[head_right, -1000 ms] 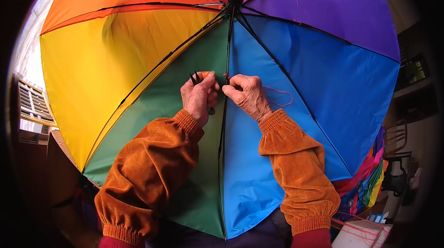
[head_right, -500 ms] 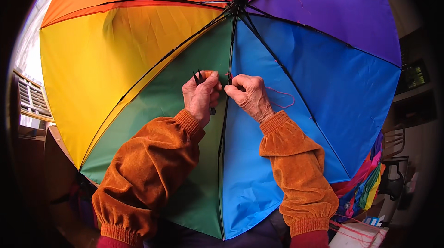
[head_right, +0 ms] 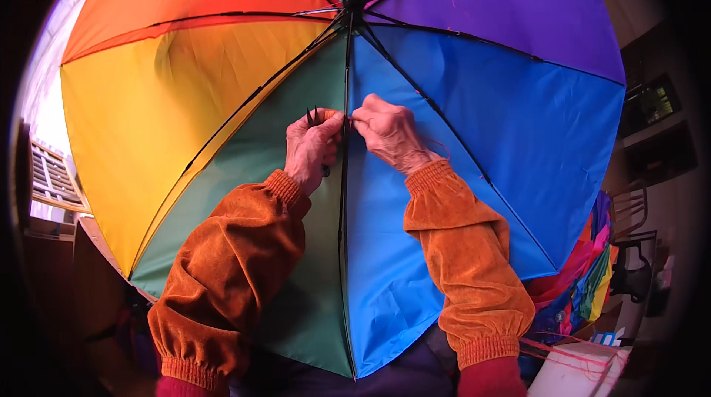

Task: Repairing colorful umbrellas by threading the fabric onto the metal ribs.

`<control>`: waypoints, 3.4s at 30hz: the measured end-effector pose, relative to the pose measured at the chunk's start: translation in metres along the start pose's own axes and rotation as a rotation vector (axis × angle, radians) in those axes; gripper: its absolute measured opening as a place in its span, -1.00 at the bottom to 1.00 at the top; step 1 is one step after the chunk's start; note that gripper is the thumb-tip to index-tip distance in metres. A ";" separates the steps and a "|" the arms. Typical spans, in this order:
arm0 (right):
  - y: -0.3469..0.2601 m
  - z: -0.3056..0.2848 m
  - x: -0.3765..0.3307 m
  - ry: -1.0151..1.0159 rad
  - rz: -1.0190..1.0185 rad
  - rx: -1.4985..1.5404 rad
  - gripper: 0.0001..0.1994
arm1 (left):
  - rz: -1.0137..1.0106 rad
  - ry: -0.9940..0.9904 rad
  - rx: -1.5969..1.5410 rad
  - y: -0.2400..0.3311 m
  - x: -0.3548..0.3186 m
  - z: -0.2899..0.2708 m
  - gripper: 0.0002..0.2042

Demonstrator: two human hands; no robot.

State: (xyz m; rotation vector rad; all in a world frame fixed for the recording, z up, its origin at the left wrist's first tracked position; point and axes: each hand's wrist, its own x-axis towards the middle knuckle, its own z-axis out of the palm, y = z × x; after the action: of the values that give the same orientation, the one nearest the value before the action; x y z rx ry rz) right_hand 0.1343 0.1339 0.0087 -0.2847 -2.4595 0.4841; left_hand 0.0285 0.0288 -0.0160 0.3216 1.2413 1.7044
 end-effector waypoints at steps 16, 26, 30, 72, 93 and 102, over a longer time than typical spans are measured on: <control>-0.026 -0.064 -0.013 0.588 0.748 1.327 -0.97 | 0.554 0.108 0.673 -0.019 -0.006 -0.001 -0.76; 0.076 -0.327 -0.233 0.993 0.535 1.019 -0.88 | 0.470 0.074 0.508 -0.022 0.002 0.000 -0.82; 0.028 -0.311 -0.200 1.061 0.741 0.714 -0.93 | 0.498 0.075 0.470 -0.024 0.006 -0.013 -0.82; -0.039 0.031 0.023 -0.118 0.093 -0.517 -0.96 | 0.290 0.059 0.168 -0.040 0.007 -0.009 -0.85; -0.060 -0.220 0.063 0.435 0.437 0.437 -0.91 | 0.550 -0.031 0.176 -0.012 0.024 -0.012 -0.86; -0.042 -0.004 0.020 -0.339 0.203 -0.286 -0.95 | 0.148 -0.042 -0.126 0.003 0.002 -0.015 -0.87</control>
State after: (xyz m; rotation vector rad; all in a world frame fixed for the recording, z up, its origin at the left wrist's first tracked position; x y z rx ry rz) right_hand 0.1170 0.1025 0.0390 -0.6190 -2.8498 0.2781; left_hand 0.0154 0.0218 -0.0208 0.3792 1.0960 1.8838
